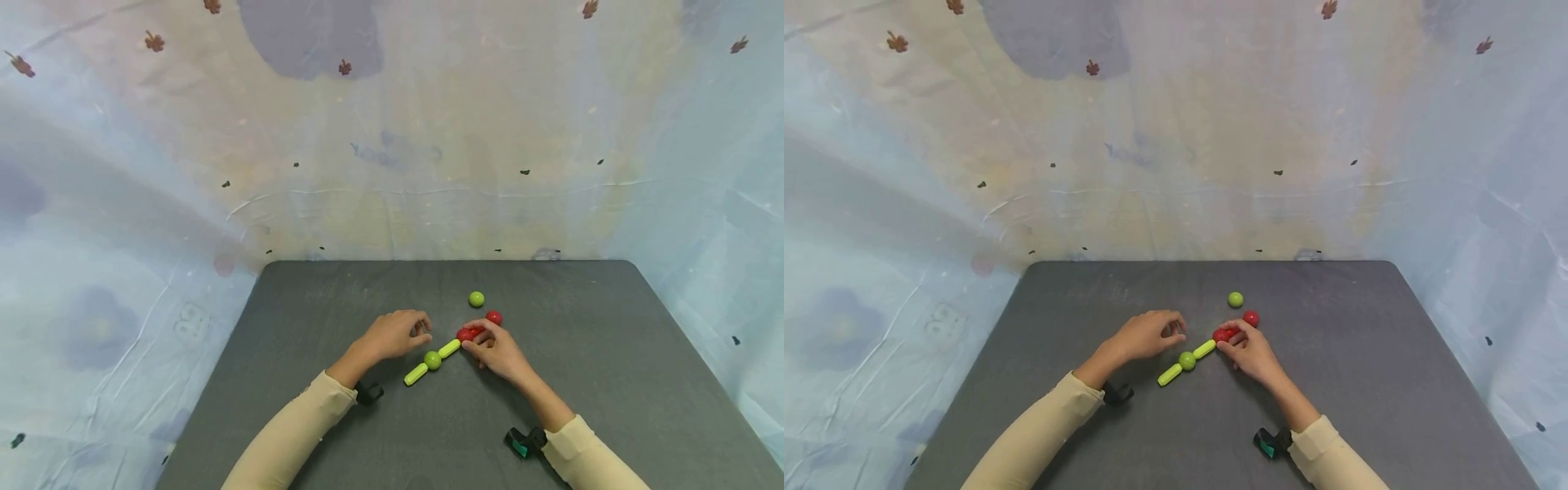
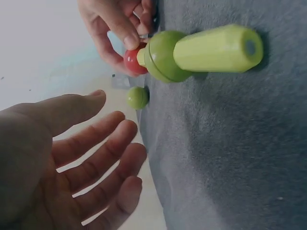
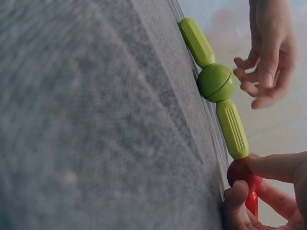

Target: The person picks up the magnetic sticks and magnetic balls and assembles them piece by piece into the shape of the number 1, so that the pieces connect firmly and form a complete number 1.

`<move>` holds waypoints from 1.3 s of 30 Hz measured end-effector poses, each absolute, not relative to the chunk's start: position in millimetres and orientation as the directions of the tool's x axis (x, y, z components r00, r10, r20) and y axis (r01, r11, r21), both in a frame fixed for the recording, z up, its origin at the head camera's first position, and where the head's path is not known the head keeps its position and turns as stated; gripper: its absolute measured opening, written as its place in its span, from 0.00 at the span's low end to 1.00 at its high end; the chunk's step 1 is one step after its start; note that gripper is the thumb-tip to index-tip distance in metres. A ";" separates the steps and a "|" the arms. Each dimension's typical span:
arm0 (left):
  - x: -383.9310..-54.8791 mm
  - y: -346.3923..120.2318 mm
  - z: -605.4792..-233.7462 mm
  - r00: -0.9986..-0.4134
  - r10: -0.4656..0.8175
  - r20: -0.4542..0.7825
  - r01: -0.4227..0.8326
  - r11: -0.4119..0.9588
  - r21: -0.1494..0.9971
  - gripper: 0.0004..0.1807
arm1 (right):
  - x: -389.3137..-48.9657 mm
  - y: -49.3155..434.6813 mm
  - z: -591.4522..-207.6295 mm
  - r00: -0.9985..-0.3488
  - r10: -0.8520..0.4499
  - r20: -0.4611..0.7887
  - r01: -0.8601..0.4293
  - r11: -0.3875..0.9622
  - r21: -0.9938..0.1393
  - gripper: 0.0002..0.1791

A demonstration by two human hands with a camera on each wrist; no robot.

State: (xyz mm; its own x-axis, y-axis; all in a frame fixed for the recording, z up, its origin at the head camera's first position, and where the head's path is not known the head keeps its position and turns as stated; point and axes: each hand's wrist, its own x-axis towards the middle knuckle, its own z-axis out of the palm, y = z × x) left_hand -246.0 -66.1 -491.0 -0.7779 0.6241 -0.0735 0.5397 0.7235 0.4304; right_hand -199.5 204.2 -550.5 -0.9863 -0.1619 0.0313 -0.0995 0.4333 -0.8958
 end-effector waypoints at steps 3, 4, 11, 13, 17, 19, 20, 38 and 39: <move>-254.9 -61.2 -490.4 -0.768 0.637 -0.071 0.547 0.708 0.447 0.12 | -199.1 204.9 -550.5 -0.986 -0.162 0.035 -0.104 0.438 -0.893 0.22; -257.9 -59.8 -490.9 -0.764 0.642 -0.069 0.548 0.702 0.455 0.12 | -198.9 205.1 -550.5 -0.986 -0.163 0.035 -0.105 0.439 -0.892 0.21; -279.6 -48.0 -496.5 -0.747 0.664 -0.043 0.571 0.673 0.469 0.12 | -196.4 205.1 -549.2 -0.987 -0.155 0.030 -0.098 0.453 -0.886 0.21; -285.2 -44.0 -497.9 -0.745 0.666 -0.034 0.579 0.672 0.461 0.13 | -196.1 205.4 -548.9 -0.988 -0.153 0.032 -0.101 0.468 -0.878 0.21; -294.5 -35.3 -499.1 -0.735 0.677 -0.030 0.595 0.665 0.452 0.15 | -195.3 206.1 -548.6 -0.987 -0.154 0.043 -0.113 0.483 -0.868 0.21; -299.1 -30.8 -499.6 -0.727 0.686 -0.026 0.603 0.656 0.454 0.16 | -195.1 206.5 -548.5 -0.987 -0.152 0.046 -0.114 0.485 -0.867 0.21; -301.5 -28.5 -499.9 -0.724 0.689 -0.024 0.606 0.653 0.454 0.16 | -195.3 206.7 -548.6 -0.988 -0.150 0.044 -0.113 0.485 -0.867 0.21; -334.7 15.4 -504.6 -0.713 0.701 -0.036 0.623 0.655 0.428 0.22 | -194.9 208.4 -546.3 -0.984 -0.171 0.040 -0.119 0.480 -0.869 0.18; -335.4 17.8 -504.1 -0.713 0.700 -0.039 0.624 0.659 0.421 0.23 | -194.6 208.3 -546.2 -0.984 -0.171 0.040 -0.119 0.479 -0.870 0.18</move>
